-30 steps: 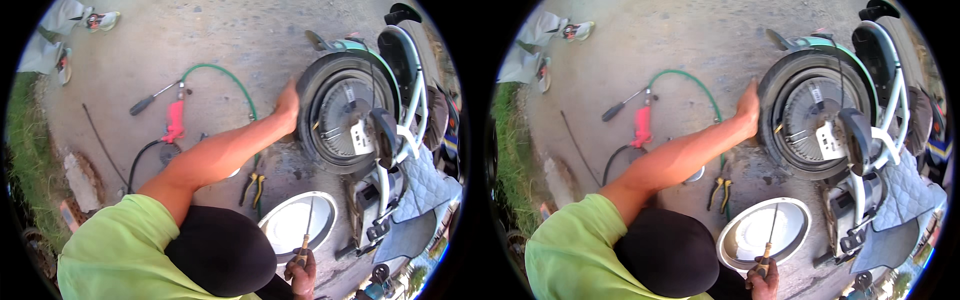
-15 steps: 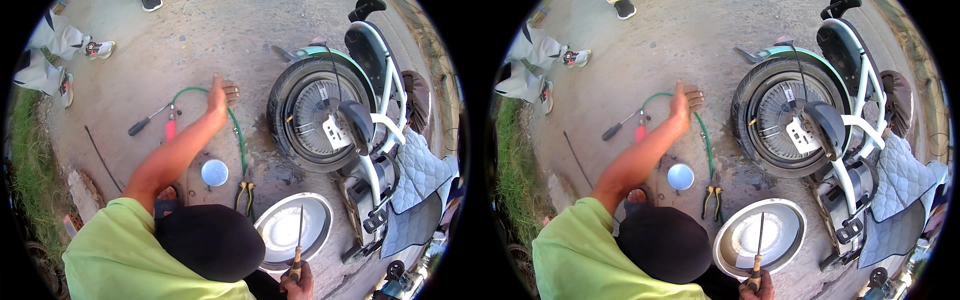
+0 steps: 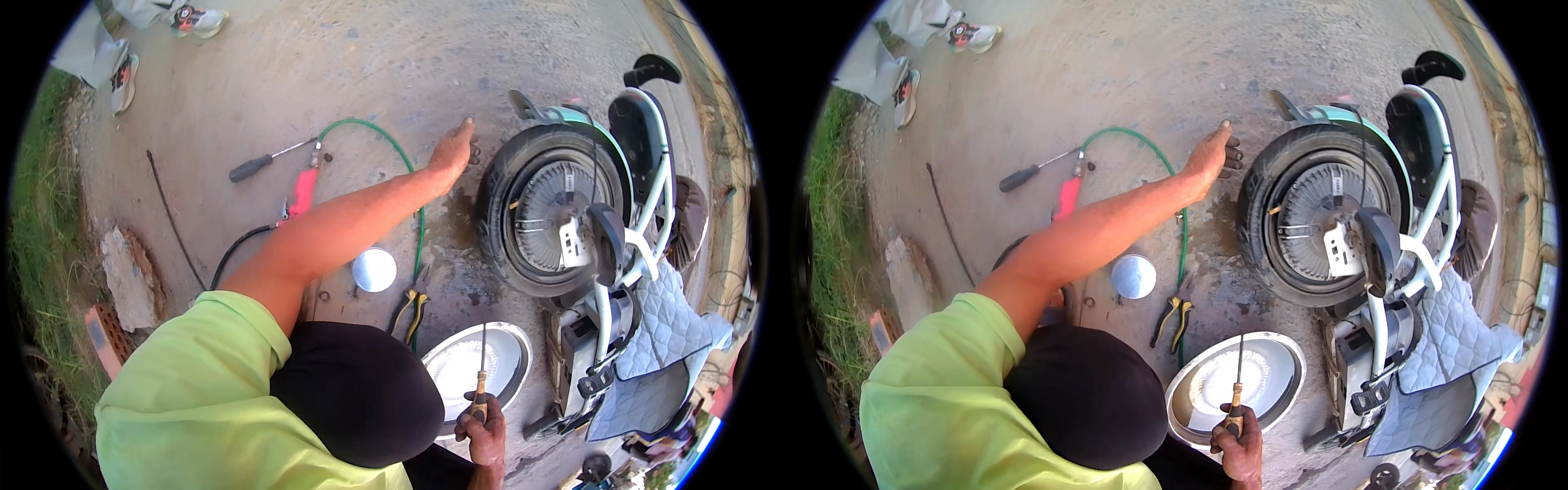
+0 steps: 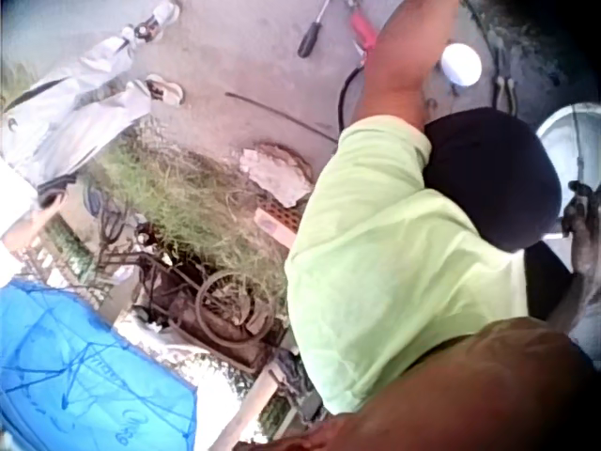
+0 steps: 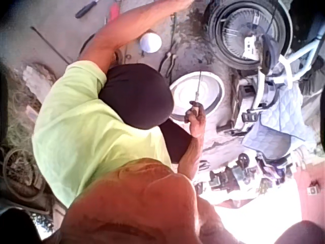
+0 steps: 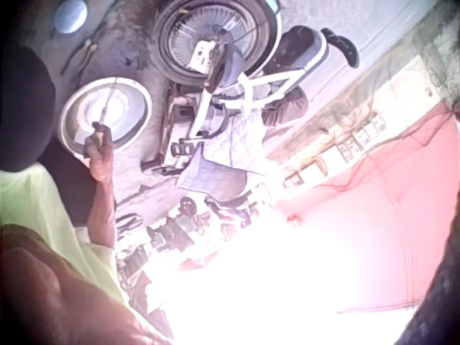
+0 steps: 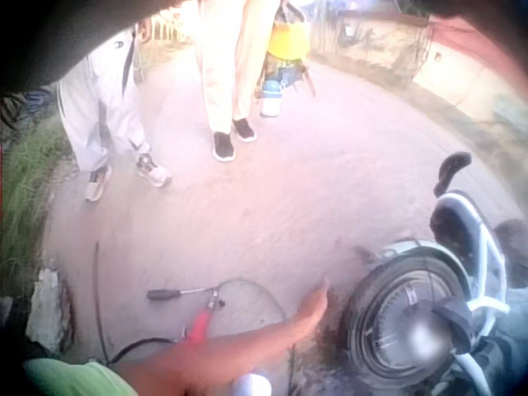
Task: The person works on the rear tire of a scooter, using pliers to manipulate the tire bead and a screwdriver to adjust components. They also use a pneumatic air gun to inflate the tire and check the pressure.
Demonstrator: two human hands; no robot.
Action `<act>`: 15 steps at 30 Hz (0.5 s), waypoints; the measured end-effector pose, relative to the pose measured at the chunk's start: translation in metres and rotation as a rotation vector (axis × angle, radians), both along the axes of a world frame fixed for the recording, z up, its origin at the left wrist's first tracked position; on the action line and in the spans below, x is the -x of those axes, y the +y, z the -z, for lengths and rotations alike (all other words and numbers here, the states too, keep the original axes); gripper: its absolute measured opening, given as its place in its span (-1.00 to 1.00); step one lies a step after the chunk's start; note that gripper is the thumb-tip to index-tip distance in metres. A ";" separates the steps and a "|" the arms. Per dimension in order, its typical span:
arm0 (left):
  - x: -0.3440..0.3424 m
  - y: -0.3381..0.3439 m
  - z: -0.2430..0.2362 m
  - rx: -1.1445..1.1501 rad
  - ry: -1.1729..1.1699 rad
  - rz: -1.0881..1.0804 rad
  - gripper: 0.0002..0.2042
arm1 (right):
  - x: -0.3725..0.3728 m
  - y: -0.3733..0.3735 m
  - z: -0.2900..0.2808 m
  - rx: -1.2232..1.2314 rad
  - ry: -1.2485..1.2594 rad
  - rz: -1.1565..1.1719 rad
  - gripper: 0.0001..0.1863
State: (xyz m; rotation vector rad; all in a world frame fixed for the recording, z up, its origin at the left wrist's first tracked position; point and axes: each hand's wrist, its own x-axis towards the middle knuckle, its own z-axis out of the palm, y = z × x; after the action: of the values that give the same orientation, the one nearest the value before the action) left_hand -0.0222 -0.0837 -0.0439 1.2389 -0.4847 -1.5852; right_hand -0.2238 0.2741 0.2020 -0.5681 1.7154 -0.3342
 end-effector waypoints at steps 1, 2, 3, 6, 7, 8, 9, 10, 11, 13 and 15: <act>-0.009 0.004 -0.005 -0.015 0.045 0.008 -0.40 | 0.003 0.004 0.005 -0.017 -0.063 0.030 -0.56; -0.020 0.010 -0.011 -0.032 0.086 0.015 -0.40 | 0.004 0.005 0.010 -0.036 -0.130 0.061 -0.56; -0.032 0.014 -0.008 -0.044 0.107 0.027 -0.40 | 0.001 0.003 0.016 -0.063 -0.140 0.017 -0.53; -0.060 0.023 -0.005 -0.068 0.156 0.065 -0.41 | -0.012 -0.001 0.035 -0.090 -0.208 0.051 -0.47; -0.065 0.027 -0.005 -0.072 0.160 0.077 -0.42 | -0.014 -0.002 0.040 -0.115 -0.201 0.088 -0.47; -0.070 0.029 -0.007 -0.073 0.164 0.094 -0.42 | -0.019 -0.005 0.044 -0.128 -0.205 0.096 -0.47; -0.074 0.030 -0.010 -0.075 0.196 0.087 -0.42 | -0.023 -0.008 0.047 -0.139 -0.209 0.107 -0.47; -0.076 0.031 -0.012 -0.076 0.227 0.082 -0.43 | -0.026 -0.007 0.048 -0.153 -0.200 0.123 -0.47; -0.080 0.029 -0.014 -0.072 0.252 0.071 -0.43 | -0.030 -0.008 0.049 -0.164 -0.197 0.132 -0.46; -0.088 0.024 -0.017 -0.050 0.306 0.043 -0.44 | -0.038 -0.011 0.050 -0.153 -0.180 0.081 -0.46; -0.093 0.018 -0.022 -0.021 0.345 0.027 -0.44 | -0.048 -0.016 0.048 -0.146 -0.169 0.025 -0.47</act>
State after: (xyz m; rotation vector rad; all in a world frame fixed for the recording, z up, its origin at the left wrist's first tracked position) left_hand 0.0708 -0.0658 -0.0217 0.9494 -0.2657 -1.7859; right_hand -0.1761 0.2586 0.1541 -0.4009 1.5702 -0.2647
